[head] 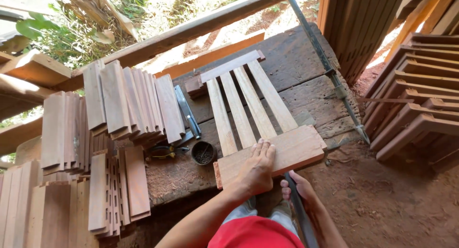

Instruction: The person assembles a slatted wooden panel on a workbench, aligning the slats and cross rails by hand and hammering them together. They then use a small blade to trim and mark the joints, flip the panel over, and lift it to check the assembled frame.

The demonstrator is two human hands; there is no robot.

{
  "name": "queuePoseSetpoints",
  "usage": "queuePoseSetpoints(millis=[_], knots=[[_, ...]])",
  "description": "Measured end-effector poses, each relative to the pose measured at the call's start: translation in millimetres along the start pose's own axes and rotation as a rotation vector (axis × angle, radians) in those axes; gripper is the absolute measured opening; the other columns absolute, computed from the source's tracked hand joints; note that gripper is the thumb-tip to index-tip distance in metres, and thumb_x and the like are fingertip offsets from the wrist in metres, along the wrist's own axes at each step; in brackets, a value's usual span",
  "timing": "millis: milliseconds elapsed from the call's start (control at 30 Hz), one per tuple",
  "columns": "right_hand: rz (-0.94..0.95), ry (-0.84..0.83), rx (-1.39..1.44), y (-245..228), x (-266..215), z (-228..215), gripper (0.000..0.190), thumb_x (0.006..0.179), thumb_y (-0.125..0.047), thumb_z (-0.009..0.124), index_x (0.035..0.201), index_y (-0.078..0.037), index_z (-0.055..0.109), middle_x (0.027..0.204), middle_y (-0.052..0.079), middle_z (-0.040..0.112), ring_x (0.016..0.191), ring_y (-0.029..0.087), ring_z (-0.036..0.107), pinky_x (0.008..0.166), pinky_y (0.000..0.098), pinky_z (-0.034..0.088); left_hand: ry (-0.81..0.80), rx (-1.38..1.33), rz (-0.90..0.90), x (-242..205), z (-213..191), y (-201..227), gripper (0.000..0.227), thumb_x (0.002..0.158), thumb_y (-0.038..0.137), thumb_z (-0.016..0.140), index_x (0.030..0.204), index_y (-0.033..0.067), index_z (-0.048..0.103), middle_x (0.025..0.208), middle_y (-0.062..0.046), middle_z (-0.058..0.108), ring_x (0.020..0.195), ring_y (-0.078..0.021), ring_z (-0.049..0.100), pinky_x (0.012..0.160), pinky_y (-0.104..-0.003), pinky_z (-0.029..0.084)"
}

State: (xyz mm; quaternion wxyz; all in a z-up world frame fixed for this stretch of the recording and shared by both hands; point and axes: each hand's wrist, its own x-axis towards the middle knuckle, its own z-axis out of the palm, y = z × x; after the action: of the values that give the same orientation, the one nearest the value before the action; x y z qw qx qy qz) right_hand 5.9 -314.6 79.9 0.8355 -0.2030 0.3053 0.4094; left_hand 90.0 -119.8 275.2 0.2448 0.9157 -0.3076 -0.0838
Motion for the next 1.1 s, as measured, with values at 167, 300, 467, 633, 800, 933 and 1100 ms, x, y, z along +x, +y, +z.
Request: queuePoseSetpoints(millis=[167,300,467,633,800,933,1100], knots=[[-0.18,-0.294,0.108,4,8,15,0.042,0.101,-0.043,0.054,0.09,-0.003,0.057,0.074,0.005,0.053,0.052,0.012,0.046,0.051,0.0293,0.039,0.014,0.002,0.01,-1,9,-4,0.08,0.063,-0.002,0.064,0.137,-0.0199,0.041,0.147,-0.046,0.038,0.144,-0.0564,0.033,0.122,-0.055,0.028],[-0.148,-0.302,0.178,8,21,-20,0.04,0.098,-0.044,0.056,0.086,-0.006,0.054,0.07,0.003,0.051,0.054,0.012,0.048,0.054,0.0286,0.04,0.016,0.003,-0.003,-1,14,-4,0.079,0.062,-0.006,0.06,0.138,-0.0196,0.042,0.148,-0.045,0.039,0.145,-0.0553,0.033,0.122,-0.055,0.028],[-0.2,-0.066,-0.021,3,-35,4,0.044,0.103,-0.049,0.047,0.11,-0.006,0.052,0.062,0.0,0.053,0.046,0.011,0.05,0.04,0.0244,0.041,-0.013,0.065,-0.007,-3,30,-9,0.075,0.064,-0.009,0.058,0.138,-0.0165,0.043,0.148,-0.042,0.039,0.145,-0.0556,0.032,0.123,-0.057,0.025],[-0.349,0.363,-0.303,22,-80,-84,0.035,0.107,-0.034,0.045,0.13,-0.008,0.051,0.074,0.006,0.058,0.052,0.015,0.053,0.041,0.0287,0.043,-0.144,0.028,-0.083,-11,82,-27,0.088,0.064,0.0,0.07,0.143,-0.0147,0.034,0.158,-0.047,0.009,0.148,-0.0618,0.005,0.123,-0.06,0.011],[-0.408,0.747,-0.351,60,-130,-158,0.031,0.112,-0.022,0.045,0.124,0.005,0.055,0.083,0.019,0.055,0.063,0.026,0.05,0.057,0.0359,0.04,0.04,0.104,-0.042,-29,192,-71,0.056,0.093,0.009,0.044,0.145,-0.0108,0.039,0.162,-0.036,0.026,0.154,-0.0471,0.018,0.128,-0.053,0.009],[-0.513,0.835,-0.59,62,-144,-108,0.019,0.104,-0.011,0.054,0.105,0.006,0.061,0.076,0.018,0.061,0.059,0.026,0.056,0.056,0.0366,0.046,0.144,0.174,-0.029,-41,237,-96,0.053,0.091,0.01,0.049,0.141,-0.0073,0.042,0.159,-0.033,0.033,0.152,-0.047,0.025,0.127,-0.054,0.016],[-0.542,0.788,-0.9,28,-137,61,0.069,0.095,-0.006,0.056,0.16,-0.011,0.034,0.091,0.014,0.064,0.066,0.023,0.06,0.06,0.0364,0.05,0.221,0.242,-0.033,-45,248,-103,0.062,0.092,0.012,0.05,0.15,-0.0062,0.037,0.161,-0.028,0.035,0.153,-0.0414,0.028,0.127,-0.05,0.019]])
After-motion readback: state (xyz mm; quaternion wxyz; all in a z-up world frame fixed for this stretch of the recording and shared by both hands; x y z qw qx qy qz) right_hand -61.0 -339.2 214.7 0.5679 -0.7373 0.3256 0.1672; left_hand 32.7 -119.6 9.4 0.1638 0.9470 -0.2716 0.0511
